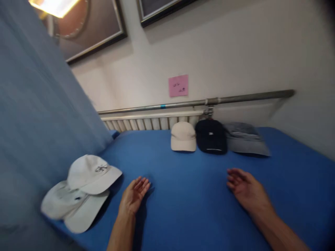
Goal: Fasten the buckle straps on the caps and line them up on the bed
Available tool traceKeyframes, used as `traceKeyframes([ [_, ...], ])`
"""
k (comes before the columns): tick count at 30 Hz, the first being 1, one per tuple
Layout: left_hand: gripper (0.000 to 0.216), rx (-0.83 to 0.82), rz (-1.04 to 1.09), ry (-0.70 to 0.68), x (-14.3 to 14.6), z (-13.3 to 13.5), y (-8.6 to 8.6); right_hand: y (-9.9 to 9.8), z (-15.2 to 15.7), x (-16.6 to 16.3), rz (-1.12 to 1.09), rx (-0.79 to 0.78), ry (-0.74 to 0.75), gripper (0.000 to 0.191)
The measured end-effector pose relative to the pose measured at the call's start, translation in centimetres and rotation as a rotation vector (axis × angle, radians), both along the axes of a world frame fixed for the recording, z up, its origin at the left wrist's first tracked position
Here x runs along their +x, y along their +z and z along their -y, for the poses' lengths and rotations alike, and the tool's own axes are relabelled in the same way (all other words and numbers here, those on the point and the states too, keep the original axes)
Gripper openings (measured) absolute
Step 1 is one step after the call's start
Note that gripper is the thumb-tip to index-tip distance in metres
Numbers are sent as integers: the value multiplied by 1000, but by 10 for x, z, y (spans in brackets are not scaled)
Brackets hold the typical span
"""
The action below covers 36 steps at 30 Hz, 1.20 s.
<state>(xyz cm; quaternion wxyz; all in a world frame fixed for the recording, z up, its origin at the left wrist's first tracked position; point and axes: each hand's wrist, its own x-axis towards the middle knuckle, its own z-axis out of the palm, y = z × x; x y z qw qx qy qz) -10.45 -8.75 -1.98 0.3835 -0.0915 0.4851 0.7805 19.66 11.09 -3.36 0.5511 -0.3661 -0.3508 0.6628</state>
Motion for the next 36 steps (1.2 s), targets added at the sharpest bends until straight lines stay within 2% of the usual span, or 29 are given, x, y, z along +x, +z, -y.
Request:
traceKeyframes([
  [2, 8, -2, 42, -149, 24, -36, -5, 6, 6, -5, -37, -180, 1, 6],
  [3, 7, -2, 60, -211, 34, -55, -7, 9, 9, -7, -66, -223, -4, 7],
  [7, 3, 16, 107, -355, 60, -131, -10, 12, 11, -10, -153, -268, -20, 7],
  [13, 15, 40, 117, -339, 62, -221, -8, 6, -3, -13, -172, -267, 17, 10],
  [17, 20, 56, 95, -260, 58, -249, -9, 6, -7, -17, -136, -217, 64, 10],
  [19, 17, 76, 73, -228, 57, -248, -12, 6, -5, -18, -123, -205, 83, 11],
  [21, 8, 115, 42, -221, 57, -235, -16, 5, -4, -18, -111, -199, 101, 11],
  [25, 23, 221, -31, -268, 54, -185, -18, 4, -2, -19, -103, -200, 118, 12],
  [27, 23, 252, -60, -312, 50, -158, -18, 6, -1, -20, -100, -198, 132, 22],
  [30, 23, 270, -88, -384, 46, -130, -19, 12, 7, -21, -93, -134, 199, 47],
  [33, 27, 292, -161, -473, 47, -118, -22, 16, 18, -22, -99, -42, 301, 61],
  [36, 41, 245, -271, -480, 51, -118, -25, 17, 27, -21, -132, 26, 282, 54],
])
